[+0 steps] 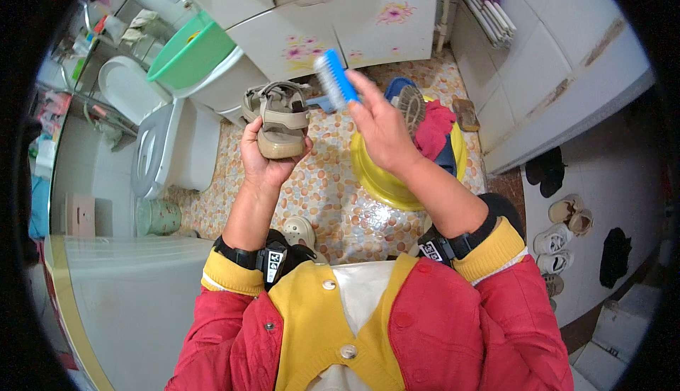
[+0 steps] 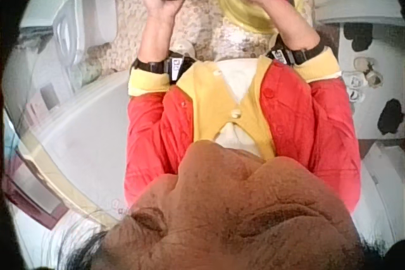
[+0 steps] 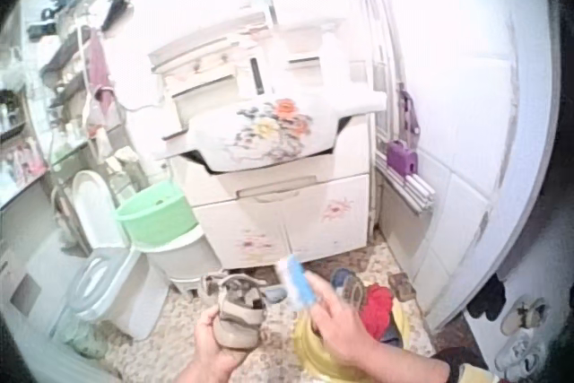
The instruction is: The person scrubs a beige sandal with a blue brush in a green basin of water, then rinses the basin. The person then scrubs a yellow slipper with the same brush. Finally, the person resumes scrubbing the beige sandal.
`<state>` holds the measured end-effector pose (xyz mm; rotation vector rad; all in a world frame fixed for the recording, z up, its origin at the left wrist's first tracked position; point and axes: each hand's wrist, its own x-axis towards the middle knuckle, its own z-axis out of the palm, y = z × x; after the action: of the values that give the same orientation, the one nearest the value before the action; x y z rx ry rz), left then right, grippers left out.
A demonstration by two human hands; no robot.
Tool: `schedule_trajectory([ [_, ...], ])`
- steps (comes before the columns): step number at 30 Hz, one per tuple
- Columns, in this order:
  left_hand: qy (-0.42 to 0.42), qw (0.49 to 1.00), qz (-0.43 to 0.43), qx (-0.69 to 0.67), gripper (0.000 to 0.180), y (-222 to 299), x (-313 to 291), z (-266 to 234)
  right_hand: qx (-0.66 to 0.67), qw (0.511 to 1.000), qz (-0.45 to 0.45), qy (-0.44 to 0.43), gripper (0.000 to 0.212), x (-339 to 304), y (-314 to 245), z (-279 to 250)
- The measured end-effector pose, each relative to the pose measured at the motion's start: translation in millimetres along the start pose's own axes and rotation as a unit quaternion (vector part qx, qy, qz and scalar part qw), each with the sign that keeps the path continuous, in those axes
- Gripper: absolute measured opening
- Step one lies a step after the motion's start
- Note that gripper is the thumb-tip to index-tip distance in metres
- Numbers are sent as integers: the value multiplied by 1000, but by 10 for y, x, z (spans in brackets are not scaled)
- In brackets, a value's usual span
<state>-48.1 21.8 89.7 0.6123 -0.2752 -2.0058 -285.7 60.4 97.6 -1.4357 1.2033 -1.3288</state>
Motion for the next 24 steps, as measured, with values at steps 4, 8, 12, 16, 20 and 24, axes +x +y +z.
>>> schedule_trajectory([
  [4,132,987,79,35,48,-71,-92,2,-292,919,-167,-208,54,-192,-89,301],
  [8,122,992,31,23,51,-419,-138,68,-249,931,-187,-190,56,-221,-43,543],
  [12,145,988,25,35,59,-247,-202,56,-262,922,-201,-202,55,-158,55,531],
  [16,140,989,54,9,58,-78,-214,-24,-232,925,-198,-226,55,-94,145,493],
  [20,126,992,-12,26,56,-290,-194,-156,-265,918,-185,-231,54,-85,181,494],
  [24,99,994,35,25,54,-163,-138,-230,-305,902,-204,-230,54,-144,110,392],
])
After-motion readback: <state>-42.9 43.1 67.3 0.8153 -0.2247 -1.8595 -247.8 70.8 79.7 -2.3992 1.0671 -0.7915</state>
